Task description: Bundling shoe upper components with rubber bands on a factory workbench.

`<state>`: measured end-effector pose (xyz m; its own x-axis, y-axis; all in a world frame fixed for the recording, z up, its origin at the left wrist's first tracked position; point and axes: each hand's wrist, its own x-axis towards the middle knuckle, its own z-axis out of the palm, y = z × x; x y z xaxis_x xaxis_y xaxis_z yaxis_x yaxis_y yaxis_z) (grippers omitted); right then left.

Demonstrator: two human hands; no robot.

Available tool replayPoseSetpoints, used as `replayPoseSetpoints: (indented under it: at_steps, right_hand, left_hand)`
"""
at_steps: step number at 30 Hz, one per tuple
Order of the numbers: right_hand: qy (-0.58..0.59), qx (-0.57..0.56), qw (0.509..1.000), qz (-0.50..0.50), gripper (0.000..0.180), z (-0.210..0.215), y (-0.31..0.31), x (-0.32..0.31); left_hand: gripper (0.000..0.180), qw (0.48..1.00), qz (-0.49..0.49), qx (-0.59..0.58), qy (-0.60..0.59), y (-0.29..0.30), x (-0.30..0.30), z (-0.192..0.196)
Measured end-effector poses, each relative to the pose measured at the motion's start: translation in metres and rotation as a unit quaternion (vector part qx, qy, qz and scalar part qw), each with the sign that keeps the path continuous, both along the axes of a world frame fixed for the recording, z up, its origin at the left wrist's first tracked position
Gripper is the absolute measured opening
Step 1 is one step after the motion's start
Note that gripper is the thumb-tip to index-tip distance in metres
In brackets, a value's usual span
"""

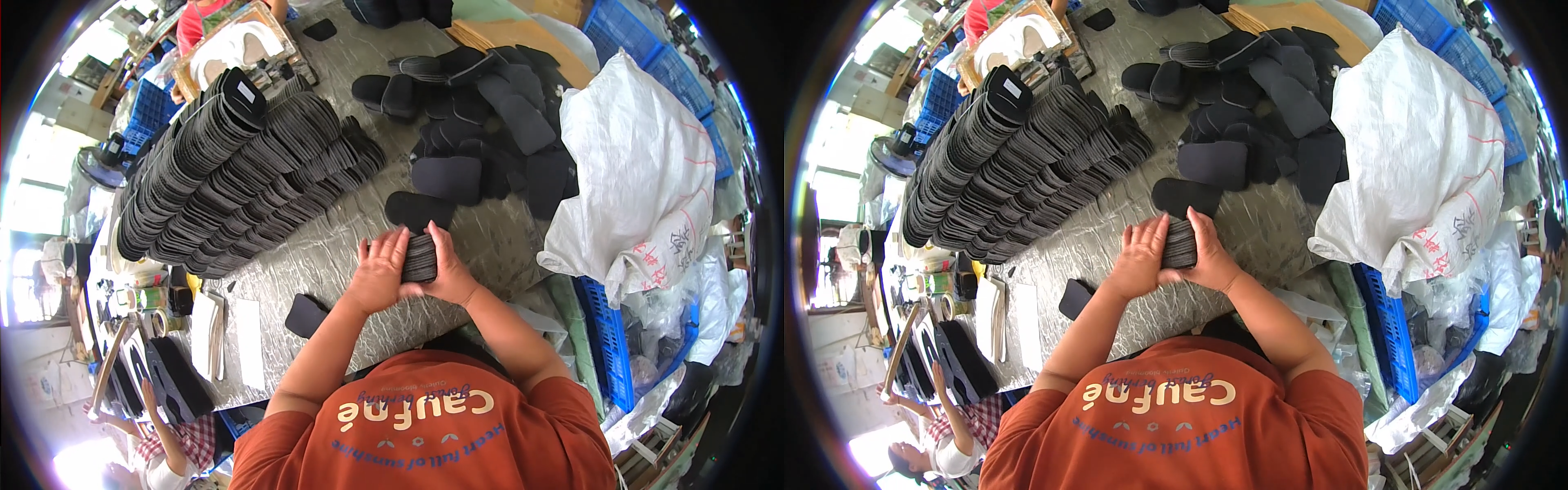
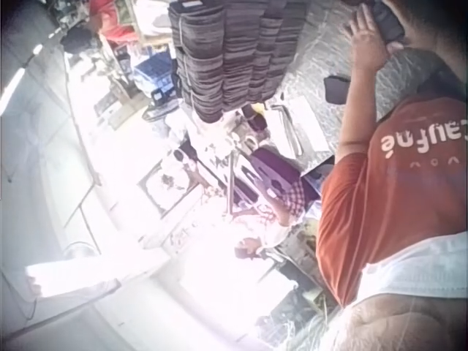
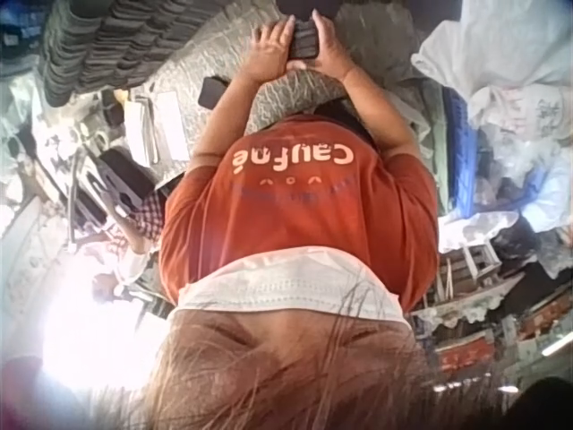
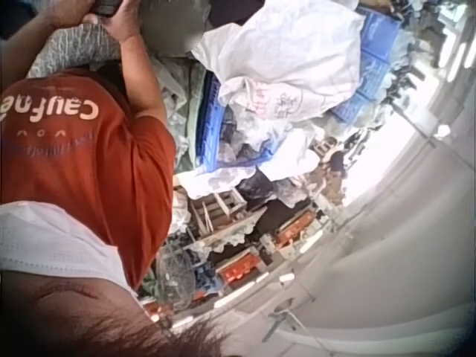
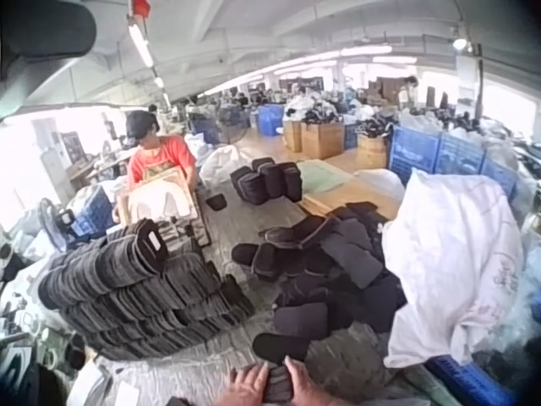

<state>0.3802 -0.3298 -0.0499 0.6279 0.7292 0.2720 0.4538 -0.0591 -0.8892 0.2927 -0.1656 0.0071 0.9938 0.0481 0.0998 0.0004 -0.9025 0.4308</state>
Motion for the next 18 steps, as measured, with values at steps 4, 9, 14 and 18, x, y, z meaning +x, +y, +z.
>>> replayPoseSetpoints:
  at_steps: [4,9,14,18]
  right_hand:
    - [0.005,-0.006,1.0,0.012,0.113,0.016,0.0,0.002]
    - [0.074,0.026,0.996,-0.048,0.083,0.022,-0.009,0.026]
    - [-0.301,-0.238,0.923,-0.037,0.039,0.013,0.017,0.04]
    - [-0.398,-0.286,0.871,-0.033,0.02,-0.006,0.023,0.04]
  left_hand:
    - [0.109,0.988,-0.054,0.065,0.131,0.003,0.002,0.024]
    - [0.1,0.913,0.096,-0.326,0.224,0.063,-0.016,0.047]
    - [0.102,0.927,0.109,-0.259,0.249,0.121,-0.019,0.041]
    - [0.095,0.885,0.092,-0.365,0.273,0.132,-0.02,0.043]
